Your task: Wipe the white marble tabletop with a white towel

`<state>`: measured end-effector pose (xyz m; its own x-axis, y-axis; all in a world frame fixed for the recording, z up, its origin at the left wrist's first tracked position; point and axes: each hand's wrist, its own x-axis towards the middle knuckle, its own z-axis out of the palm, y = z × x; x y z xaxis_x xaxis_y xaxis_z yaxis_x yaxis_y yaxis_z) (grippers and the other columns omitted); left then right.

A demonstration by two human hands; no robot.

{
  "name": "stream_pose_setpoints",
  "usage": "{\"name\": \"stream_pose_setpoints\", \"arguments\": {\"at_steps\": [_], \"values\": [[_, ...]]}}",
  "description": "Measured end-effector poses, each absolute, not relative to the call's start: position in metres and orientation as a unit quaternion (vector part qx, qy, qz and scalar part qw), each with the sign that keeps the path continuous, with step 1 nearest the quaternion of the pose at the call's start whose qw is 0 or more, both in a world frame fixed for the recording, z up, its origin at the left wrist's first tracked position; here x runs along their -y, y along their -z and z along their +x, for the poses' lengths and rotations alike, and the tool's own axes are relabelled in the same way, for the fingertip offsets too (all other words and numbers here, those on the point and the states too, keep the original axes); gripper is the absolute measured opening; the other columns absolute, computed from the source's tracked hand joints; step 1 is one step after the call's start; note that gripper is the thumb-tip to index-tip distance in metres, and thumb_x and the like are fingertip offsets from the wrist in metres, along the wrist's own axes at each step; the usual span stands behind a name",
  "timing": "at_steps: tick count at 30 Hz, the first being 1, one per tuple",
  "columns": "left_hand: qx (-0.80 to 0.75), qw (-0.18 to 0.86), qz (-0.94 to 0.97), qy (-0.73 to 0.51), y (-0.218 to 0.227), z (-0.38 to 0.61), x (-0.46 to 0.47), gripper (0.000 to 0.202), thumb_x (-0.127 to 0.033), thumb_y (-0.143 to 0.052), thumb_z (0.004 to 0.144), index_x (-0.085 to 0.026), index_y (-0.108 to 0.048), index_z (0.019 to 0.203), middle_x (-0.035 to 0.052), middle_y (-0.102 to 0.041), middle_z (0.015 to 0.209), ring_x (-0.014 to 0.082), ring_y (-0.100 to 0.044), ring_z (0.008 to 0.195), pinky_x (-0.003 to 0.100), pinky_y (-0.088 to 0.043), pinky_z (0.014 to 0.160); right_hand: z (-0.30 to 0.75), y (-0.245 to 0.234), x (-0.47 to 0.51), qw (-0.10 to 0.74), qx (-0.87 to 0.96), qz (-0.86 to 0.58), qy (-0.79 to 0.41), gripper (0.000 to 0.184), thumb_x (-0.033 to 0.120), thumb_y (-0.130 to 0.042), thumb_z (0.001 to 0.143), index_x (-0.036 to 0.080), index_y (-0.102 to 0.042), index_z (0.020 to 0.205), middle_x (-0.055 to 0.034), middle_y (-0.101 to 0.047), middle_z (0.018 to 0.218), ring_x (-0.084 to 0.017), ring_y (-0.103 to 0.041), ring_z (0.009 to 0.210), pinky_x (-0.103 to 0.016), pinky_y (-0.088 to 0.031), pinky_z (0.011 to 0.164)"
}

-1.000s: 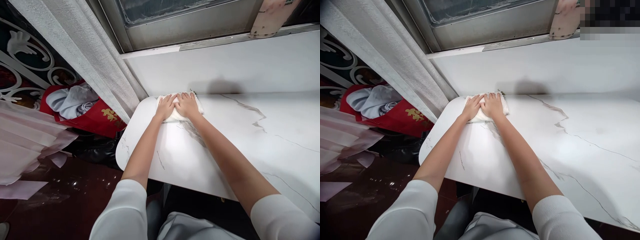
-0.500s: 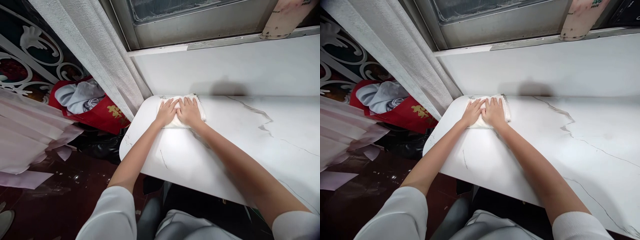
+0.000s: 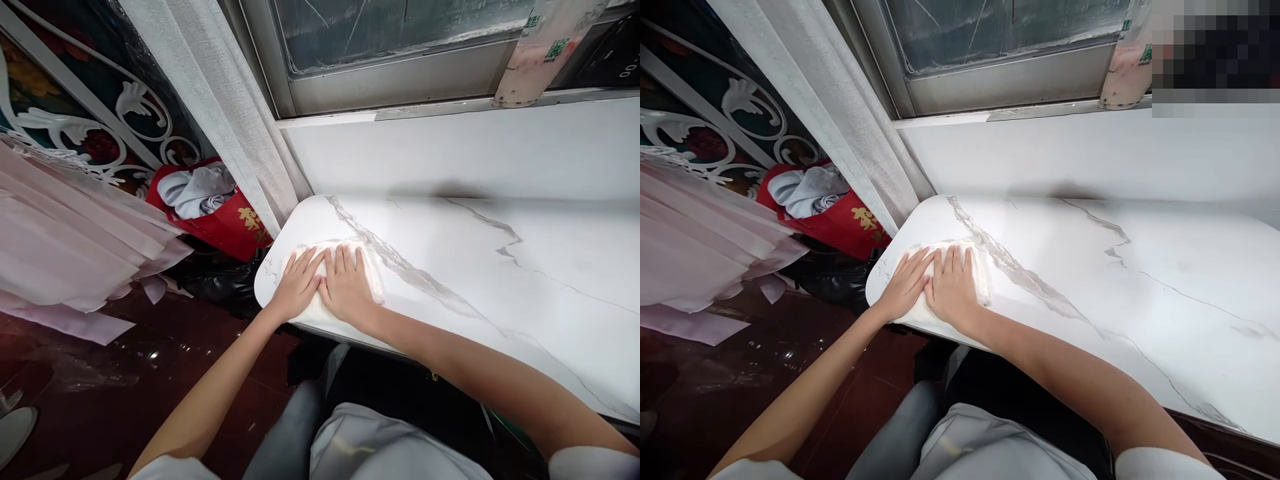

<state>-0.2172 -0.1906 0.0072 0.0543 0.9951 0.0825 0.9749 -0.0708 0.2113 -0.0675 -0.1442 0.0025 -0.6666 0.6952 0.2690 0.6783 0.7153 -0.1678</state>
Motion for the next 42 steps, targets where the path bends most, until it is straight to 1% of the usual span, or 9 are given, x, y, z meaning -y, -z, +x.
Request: {"name": "stream_pose_setpoints", "arguments": {"at_steps": [6,12,15,19,22,26,30,35,42], "values": [[-0.693,0.048,0.711,-0.105,-0.005,-0.227,0.21,0.054,-0.031,-0.023,0.101,-0.019,-0.031,0.153,0.0092,-0.032,0.161,0.0188,-0.023,0.151,0.048,-0.014,0.124,-0.076,-0.004,0.158,0.158,0.92,-0.356,-0.052,0.064,0.034,-0.033,0.098,-0.003,-0.032,0.151,-0.0297,-0.039,0.151,-0.041,-0.031,0.144,-0.064,-0.014,0.116],[-0.693,0.051,0.71,-0.114,-0.007,-0.247,0.195,0.054,-0.031,-0.025,0.099,-0.021,-0.033,0.152,0.0073,-0.035,0.16,0.0179,-0.026,0.15,0.046,-0.015,0.124,-0.098,-0.004,0.145,0.154,0.924,-0.346,-0.043,0.066,0.034,-0.034,0.098,-0.006,-0.031,0.151,-0.0336,-0.04,0.148,-0.044,-0.033,0.142,-0.065,-0.015,0.115],[-0.69,0.05,0.713,-0.114,-0.007,-0.26,0.172,0.053,-0.031,-0.024,0.099,-0.021,-0.034,0.151,0.0064,-0.036,0.16,0.0172,-0.026,0.15,0.045,-0.014,0.124,-0.111,-0.004,0.125,0.166,0.918,-0.357,-0.041,0.064,0.032,-0.034,0.098,-0.006,-0.033,0.15,-0.0324,-0.042,0.147,-0.043,-0.036,0.14,-0.065,-0.017,0.114],[-0.685,0.053,0.718,-0.113,-0.007,-0.278,0.126,0.053,-0.031,-0.023,0.1,-0.02,-0.034,0.151,0.006,-0.035,0.161,0.0171,-0.026,0.15,0.044,-0.013,0.124,-0.131,-0.001,0.087,0.185,0.905,-0.382,-0.041,0.063,0.03,-0.032,0.098,-0.006,-0.034,0.149,-0.0313,-0.043,0.147,-0.042,-0.036,0.14,-0.065,-0.015,0.114],[-0.681,0.068,0.72,-0.114,-0.008,-0.29,0.088,0.053,-0.031,-0.023,0.101,-0.02,-0.034,0.151,0.0053,-0.034,0.161,0.0166,-0.025,0.15,0.043,-0.012,0.124,-0.146,0.004,0.053,0.198,0.894,-0.399,-0.053,0.063,0.029,-0.031,0.098,-0.007,-0.034,0.149,-0.0315,-0.042,0.148,-0.041,-0.034,0.141,-0.065,-0.012,0.114],[-0.673,0.083,0.725,-0.122,-0.008,-0.304,0.041,0.051,-0.033,-0.023,0.102,-0.025,-0.035,0.151,0.0025,-0.035,0.161,0.0172,-0.027,0.149,0.044,-0.011,0.124,-0.163,0.009,0.01,0.214,0.881,-0.415,-0.074,0.064,0.029,-0.03,0.096,-0.009,-0.034,0.147,-0.0311,-0.041,0.149,-0.042,-0.031,0.142,-0.067,-0.008,0.114],[-0.651,0.091,0.741,-0.139,-0.004,-0.319,0.004,0.051,-0.033,-0.025,0.102,-0.023,-0.036,0.15,0.0038,-0.038,0.159,0.019,-0.029,0.148,0.045,-0.011,0.123,-0.175,0.015,-0.025,0.213,0.875,-0.427,-0.08,0.067,0.031,-0.028,0.095,-0.011,-0.033,0.146,-0.0307,-0.041,0.148,-0.042,-0.03,0.142,-0.069,-0.003,0.114],[-0.629,0.096,0.755,-0.16,0.001,-0.333,-0.03,0.051,-0.035,-0.028,0.1,-0.027,-0.039,0.149,0.0025,-0.04,0.158,0.0203,-0.032,0.147,0.046,-0.013,0.123,-0.186,0.019,-0.05,0.236,0.864,-0.44,-0.067,0.067,0.036,-0.022,0.097,-0.007,-0.035,0.146,-0.0303,-0.042,0.148,-0.041,-0.032,0.141,-0.07,0.001,0.113],[-0.622,0.082,0.764,-0.15,0.004,-0.338,-0.037,0.053,-0.038,-0.024,0.1,-0.028,-0.035,0.151,0.0026,-0.038,0.159,0.0206,-0.028,0.148,0.046,-0.012,0.123,-0.188,0.01,-0.048,0.179,0.863,-0.471,-0.044,0.066,0.033,-0.022,0.098,-0.007,-0.031,0.149,-0.0301,-0.038,0.15,-0.039,-0.028,0.144,-0.067,-0.004,0.116]]}}
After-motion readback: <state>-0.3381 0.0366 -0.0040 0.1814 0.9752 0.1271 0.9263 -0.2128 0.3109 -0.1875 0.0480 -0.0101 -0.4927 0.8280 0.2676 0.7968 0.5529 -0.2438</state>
